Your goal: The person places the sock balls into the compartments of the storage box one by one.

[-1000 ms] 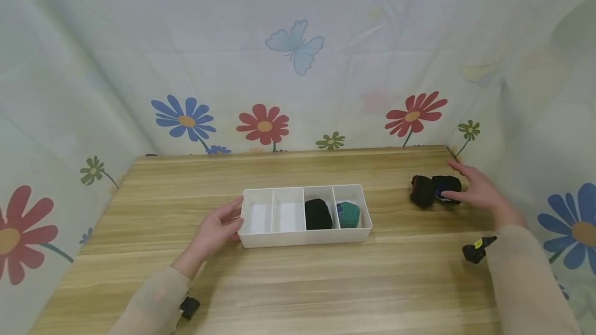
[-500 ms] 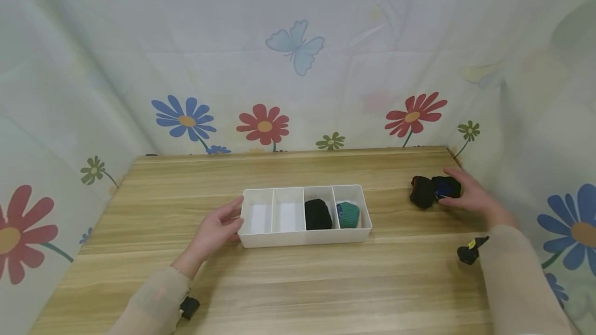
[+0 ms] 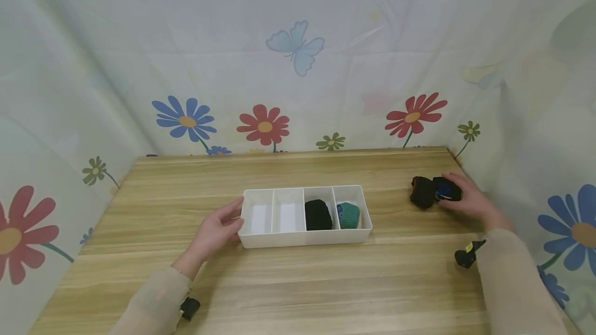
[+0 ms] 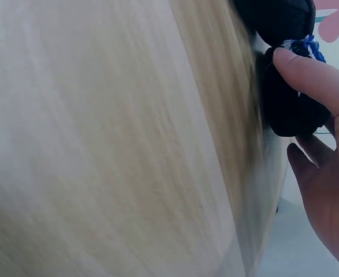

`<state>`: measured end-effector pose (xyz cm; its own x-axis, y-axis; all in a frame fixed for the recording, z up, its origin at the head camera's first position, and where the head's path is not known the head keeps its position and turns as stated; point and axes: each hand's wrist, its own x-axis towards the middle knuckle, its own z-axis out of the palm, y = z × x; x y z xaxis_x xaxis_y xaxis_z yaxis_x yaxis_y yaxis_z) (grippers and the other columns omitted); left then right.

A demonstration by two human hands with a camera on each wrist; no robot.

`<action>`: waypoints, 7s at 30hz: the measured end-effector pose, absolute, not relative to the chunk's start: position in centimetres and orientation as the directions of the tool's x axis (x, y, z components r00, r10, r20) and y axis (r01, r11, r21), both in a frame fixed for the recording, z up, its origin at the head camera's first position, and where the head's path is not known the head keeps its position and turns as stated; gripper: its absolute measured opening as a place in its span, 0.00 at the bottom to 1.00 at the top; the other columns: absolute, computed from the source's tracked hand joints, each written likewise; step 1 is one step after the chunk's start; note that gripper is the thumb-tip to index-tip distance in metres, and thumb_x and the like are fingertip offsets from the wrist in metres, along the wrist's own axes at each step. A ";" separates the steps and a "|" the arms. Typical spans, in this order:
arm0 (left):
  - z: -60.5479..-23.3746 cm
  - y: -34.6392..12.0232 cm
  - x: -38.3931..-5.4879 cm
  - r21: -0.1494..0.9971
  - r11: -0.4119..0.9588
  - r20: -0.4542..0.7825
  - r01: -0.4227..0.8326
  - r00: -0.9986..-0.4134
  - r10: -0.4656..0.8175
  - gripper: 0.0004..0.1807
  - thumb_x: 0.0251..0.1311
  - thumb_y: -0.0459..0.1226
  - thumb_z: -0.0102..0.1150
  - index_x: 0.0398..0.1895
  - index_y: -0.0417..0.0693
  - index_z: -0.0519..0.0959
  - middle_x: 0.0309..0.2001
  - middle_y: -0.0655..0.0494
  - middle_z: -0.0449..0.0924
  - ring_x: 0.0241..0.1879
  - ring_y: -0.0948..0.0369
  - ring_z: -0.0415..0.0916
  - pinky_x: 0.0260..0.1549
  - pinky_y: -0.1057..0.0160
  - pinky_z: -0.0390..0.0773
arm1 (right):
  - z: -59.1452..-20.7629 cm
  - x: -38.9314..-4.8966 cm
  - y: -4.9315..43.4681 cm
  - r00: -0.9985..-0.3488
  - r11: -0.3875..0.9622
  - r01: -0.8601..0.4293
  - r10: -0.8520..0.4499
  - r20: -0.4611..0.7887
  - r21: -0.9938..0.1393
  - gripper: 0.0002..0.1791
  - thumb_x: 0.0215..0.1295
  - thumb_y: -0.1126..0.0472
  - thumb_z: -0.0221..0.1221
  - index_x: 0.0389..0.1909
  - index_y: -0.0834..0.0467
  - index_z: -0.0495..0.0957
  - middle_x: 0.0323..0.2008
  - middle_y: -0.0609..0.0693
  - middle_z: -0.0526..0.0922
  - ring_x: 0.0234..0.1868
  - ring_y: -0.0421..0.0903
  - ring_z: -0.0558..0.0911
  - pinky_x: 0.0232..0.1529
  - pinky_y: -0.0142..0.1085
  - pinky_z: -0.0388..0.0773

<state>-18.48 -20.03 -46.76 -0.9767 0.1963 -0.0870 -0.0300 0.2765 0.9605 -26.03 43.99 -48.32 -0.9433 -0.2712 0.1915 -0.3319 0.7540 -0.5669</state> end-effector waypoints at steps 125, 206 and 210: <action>-46.7 -20.0 -18.5 0.957 0.289 -0.081 -0.026 -0.980 0.182 0.33 0.70 0.32 0.56 0.76 0.42 0.59 0.68 0.32 0.65 0.63 0.40 0.69 0.42 0.59 0.84 | -42.3 -24.7 19.2 -0.736 0.498 -0.676 -0.481 0.476 -0.543 0.41 0.45 0.63 0.78 0.63 0.56 0.72 0.61 0.59 0.66 0.58 0.57 0.70 0.58 0.55 0.73; -47.3 -20.1 -18.8 0.946 0.323 -0.081 -0.018 -0.980 0.183 0.33 0.69 0.32 0.56 0.76 0.45 0.60 0.67 0.33 0.67 0.62 0.41 0.70 0.40 0.60 0.85 | -42.4 -21.4 13.2 -0.718 0.553 -0.694 -0.581 0.384 -0.461 0.38 0.58 0.53 0.71 0.68 0.60 0.69 0.60 0.52 0.79 0.61 0.50 0.76 0.62 0.47 0.72; -47.3 -20.2 -18.9 0.946 0.325 -0.080 -0.016 -0.980 0.184 0.33 0.69 0.33 0.56 0.76 0.44 0.60 0.67 0.33 0.66 0.62 0.40 0.70 0.40 0.59 0.84 | -42.0 -21.3 15.0 -0.724 0.546 -0.689 -0.546 0.422 -0.477 0.38 0.57 0.56 0.72 0.67 0.61 0.69 0.55 0.53 0.82 0.59 0.53 0.77 0.61 0.52 0.72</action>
